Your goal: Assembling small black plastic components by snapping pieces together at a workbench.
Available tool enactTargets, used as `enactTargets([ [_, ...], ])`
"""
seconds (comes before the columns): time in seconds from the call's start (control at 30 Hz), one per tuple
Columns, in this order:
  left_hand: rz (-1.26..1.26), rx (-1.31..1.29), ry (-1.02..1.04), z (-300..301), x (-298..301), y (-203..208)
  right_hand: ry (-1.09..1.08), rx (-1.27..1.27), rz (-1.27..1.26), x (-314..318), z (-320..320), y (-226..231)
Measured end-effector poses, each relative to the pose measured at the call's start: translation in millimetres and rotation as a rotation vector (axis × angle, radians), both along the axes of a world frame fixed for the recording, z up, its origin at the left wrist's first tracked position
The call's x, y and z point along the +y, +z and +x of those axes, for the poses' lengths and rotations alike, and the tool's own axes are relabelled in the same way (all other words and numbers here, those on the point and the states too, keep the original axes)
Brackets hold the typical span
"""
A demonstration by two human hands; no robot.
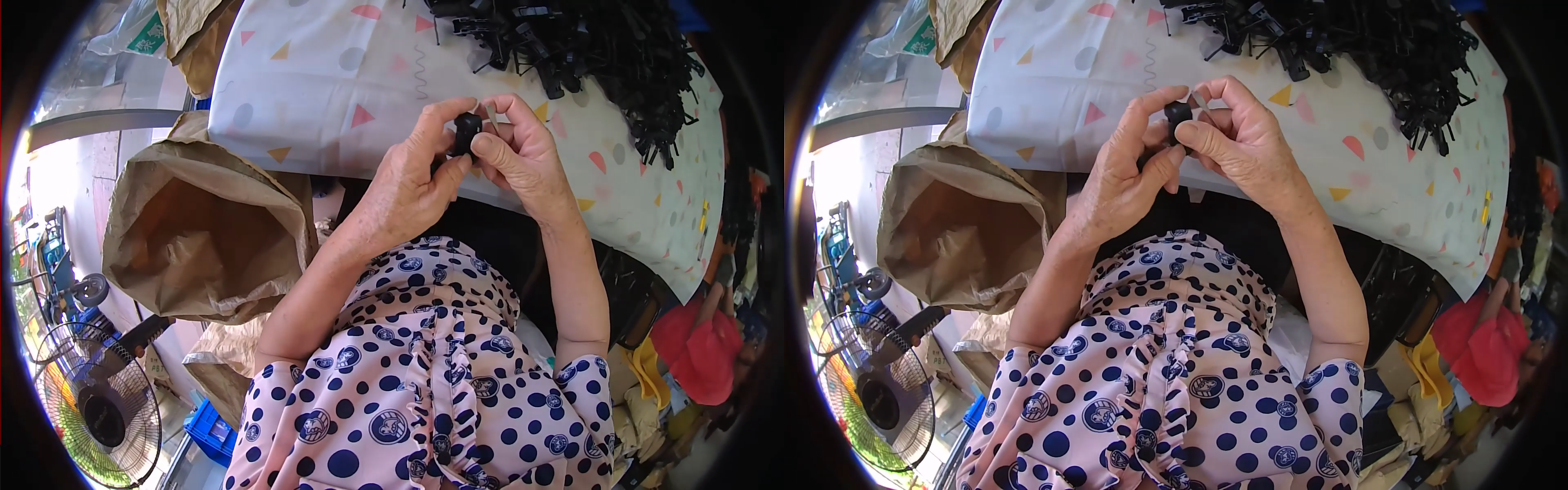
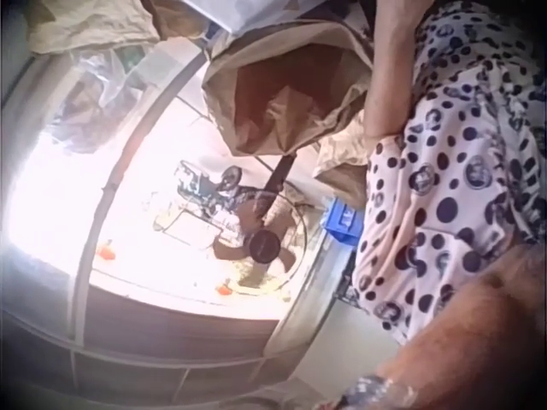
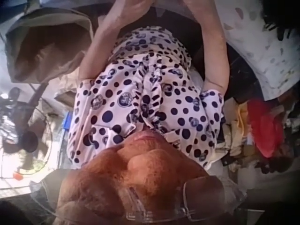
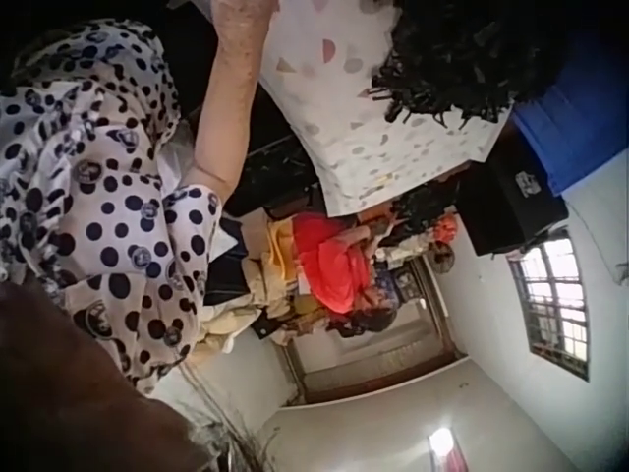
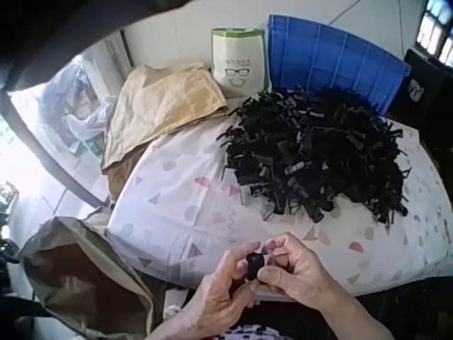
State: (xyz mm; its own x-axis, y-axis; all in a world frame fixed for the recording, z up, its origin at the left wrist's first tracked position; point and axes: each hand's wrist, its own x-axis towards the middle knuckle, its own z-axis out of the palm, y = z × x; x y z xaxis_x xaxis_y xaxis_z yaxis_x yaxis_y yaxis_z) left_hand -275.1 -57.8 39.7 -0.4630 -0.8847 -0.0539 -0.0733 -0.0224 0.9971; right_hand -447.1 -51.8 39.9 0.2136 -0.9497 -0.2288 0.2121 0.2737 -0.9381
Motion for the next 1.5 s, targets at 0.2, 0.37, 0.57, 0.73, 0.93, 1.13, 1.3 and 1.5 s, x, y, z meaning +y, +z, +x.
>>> enactTargets([
  [0.2, -0.105, -0.069, 0.008, 3, -1, -8, -0.062, 0.065, 0.03, -2, 7, -1],
  [0.37, -0.101, -0.175, 0.233, 6, 1, -4, -0.211, 0.047, -0.005, -3, 12, -2],
  [0.57, 0.045, -0.165, 0.121, 5, 0, -5, -0.132, 0.06, -0.089, 3, 15, -14],
  [0.73, 0.016, -0.218, 0.074, 3, 3, -8, -0.052, 0.098, -0.027, 3, 14, -14],
  [0.93, -0.042, -0.122, 0.04, -4, 5, -7, 0.005, 0.047, 0.169, 3, 9, -8],
  [1.13, 0.105, -0.031, 0.032, -8, 0, -2, -0.036, 0.049, -0.02, 13, 7, -9],
  [1.3, 0.151, -0.042, 0.035, -9, 0, -1, 0.024, 0.272, -0.022, 21, 5, -7],
  [1.5, 0.029, -0.054, 0.035, -14, 1, -3, 0.016, 0.305, -0.054, 20, 4, -7],
])
